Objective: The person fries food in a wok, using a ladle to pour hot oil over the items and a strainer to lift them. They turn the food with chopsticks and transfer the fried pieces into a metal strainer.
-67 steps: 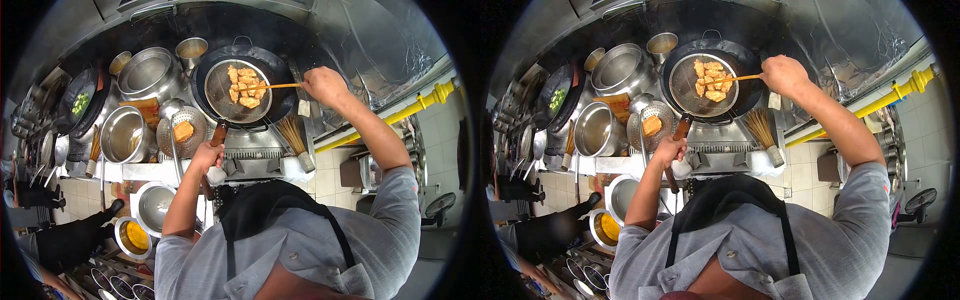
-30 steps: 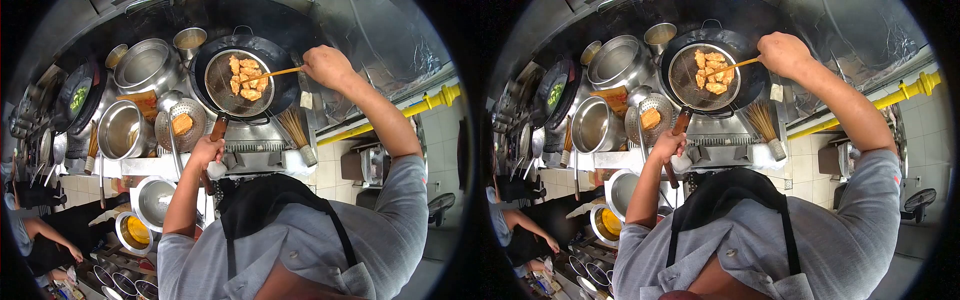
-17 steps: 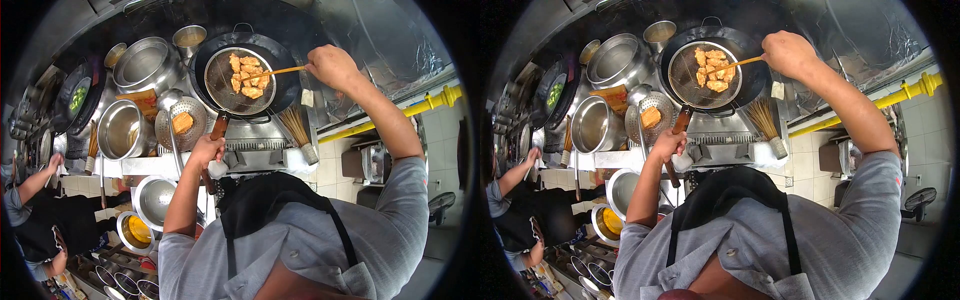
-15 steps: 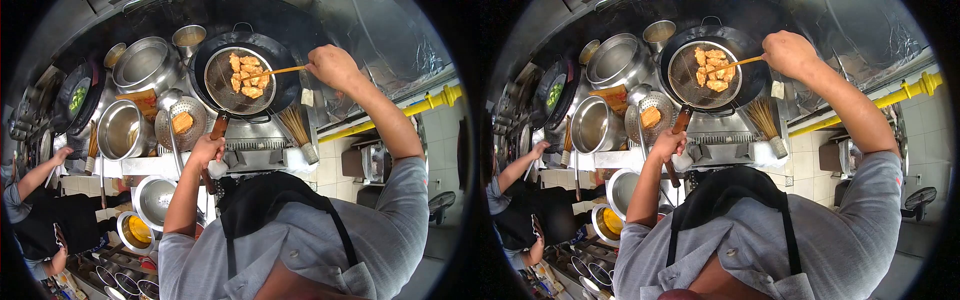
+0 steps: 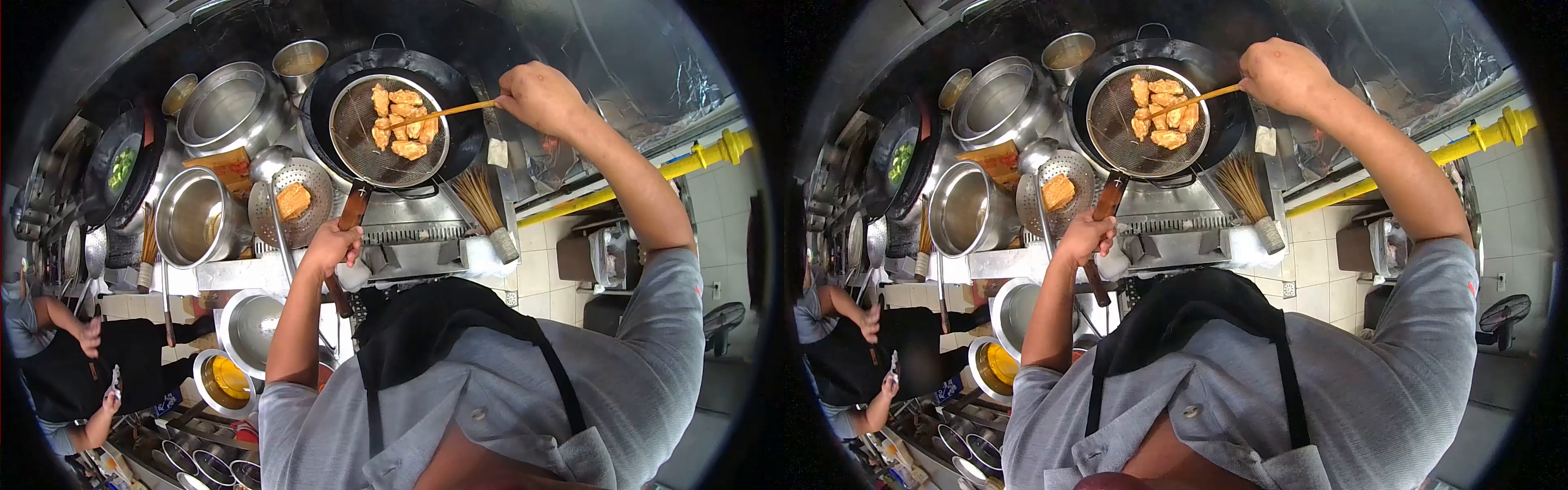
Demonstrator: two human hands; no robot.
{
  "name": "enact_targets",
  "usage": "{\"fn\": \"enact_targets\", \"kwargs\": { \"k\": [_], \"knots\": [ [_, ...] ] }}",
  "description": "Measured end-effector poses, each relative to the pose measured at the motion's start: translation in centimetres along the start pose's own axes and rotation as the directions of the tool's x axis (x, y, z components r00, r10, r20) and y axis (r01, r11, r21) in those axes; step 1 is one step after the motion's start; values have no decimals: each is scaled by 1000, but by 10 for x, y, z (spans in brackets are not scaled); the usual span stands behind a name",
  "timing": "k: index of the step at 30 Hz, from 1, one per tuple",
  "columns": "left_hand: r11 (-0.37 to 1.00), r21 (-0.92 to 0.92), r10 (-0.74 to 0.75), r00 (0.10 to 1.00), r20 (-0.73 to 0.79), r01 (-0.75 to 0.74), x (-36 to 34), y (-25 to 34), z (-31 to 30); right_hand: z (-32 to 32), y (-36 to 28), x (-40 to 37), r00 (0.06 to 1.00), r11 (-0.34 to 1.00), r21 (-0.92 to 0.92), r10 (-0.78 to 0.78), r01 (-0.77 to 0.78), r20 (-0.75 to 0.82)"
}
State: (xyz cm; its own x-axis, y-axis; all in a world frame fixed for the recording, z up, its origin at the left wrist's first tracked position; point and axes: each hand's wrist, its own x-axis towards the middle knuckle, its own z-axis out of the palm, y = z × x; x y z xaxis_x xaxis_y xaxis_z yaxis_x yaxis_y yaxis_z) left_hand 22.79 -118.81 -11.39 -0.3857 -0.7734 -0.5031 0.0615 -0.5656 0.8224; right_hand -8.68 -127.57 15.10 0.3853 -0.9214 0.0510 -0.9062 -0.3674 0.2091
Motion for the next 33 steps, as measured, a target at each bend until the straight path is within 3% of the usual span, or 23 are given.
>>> {"fn": "enact_targets", "kwargs": {
  "k": [6,10,12,19,21,23,25,33],
  "knots": [
    [997,70,-29,1000,11,29,-7,0,9,15,-8,9,998,998,-44,-48,46,-42],
    [1000,-14,-16,998,-57,16,-5,-8,20,10,-6,8,998,999,-37,-26,24,-56],
    [999,-50,-15,998,-69,12,-5,-7,22,0,-3,9,1000,1000,-3,19,-19,16],
    [992,-120,-33,996,-84,23,-6,-1,20,1,8,-4,1000,1000,21,-8,8,21],
    [991,-135,-35,996,-88,23,-7,-2,20,1,22,-8,983,979,137,136,-153,126],
    [985,-168,-44,997,-61,34,-7,-3,17,18,45,-18,976,963,191,166,-191,139],
    [983,-178,-55,996,-66,42,-9,-1,18,32,64,-29,917,870,338,263,-360,298],
    [991,-124,-53,997,-53,46,-4,1,18,41,82,-53,916,817,427,288,-387,279]
  ]
}}
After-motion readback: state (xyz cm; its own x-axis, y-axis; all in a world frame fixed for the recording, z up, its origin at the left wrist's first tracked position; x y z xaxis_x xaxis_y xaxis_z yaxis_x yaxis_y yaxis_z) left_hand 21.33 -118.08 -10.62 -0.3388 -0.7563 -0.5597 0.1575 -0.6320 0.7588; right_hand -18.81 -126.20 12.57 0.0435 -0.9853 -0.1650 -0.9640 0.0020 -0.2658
